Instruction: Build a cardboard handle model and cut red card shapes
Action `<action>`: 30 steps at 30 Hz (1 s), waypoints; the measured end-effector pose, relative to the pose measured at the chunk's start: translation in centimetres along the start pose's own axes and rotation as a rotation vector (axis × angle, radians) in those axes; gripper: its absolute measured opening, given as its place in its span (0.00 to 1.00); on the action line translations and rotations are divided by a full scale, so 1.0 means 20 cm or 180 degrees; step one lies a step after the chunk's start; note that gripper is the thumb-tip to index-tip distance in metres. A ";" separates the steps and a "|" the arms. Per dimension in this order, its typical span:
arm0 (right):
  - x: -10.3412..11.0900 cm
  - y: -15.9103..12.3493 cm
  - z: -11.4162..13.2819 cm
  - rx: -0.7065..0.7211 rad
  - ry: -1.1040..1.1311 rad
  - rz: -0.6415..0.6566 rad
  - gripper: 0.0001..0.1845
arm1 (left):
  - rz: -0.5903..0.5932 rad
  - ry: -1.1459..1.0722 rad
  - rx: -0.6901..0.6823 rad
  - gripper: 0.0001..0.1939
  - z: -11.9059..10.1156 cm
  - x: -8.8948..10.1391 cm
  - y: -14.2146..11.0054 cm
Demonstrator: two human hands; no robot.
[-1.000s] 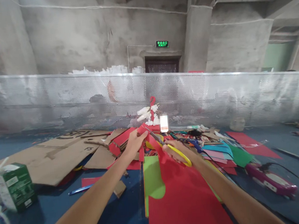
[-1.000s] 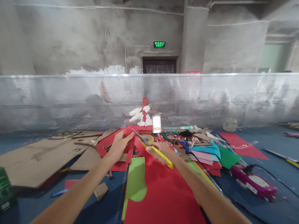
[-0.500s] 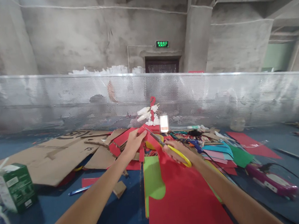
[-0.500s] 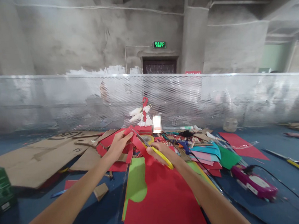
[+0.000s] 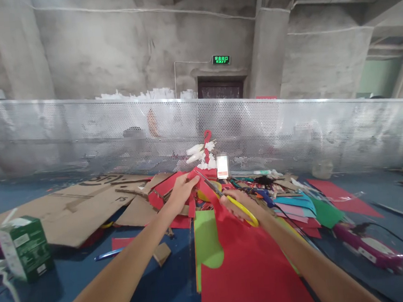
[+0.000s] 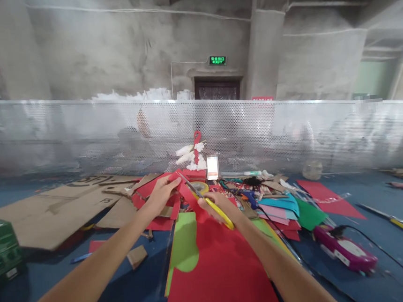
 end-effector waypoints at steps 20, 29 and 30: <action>0.01 -0.01 0.05 -0.0073 0.0141 -0.0007 0.23 | 0.0339 -0.0160 0.0308 0.15 -0.06 -0.08 -0.07; 0.04 -0.01 0.03 -0.0263 0.0609 -0.0021 0.21 | 0.0186 -0.0159 0.0296 0.14 -0.05 -0.06 -0.06; 0.05 -0.01 0.02 -0.0293 0.0629 0.0013 0.22 | 0.0137 -0.0160 0.0283 0.14 -0.04 -0.05 -0.05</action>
Point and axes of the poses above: each hand's wrist, its own y-axis towards the middle knuckle, its own x-axis out of the back of the hand, z = x × y, the point moved 6 cm from there along y, towards the middle knuckle, and after that the axes turned 3 degrees about y, right-handed, at the moved point
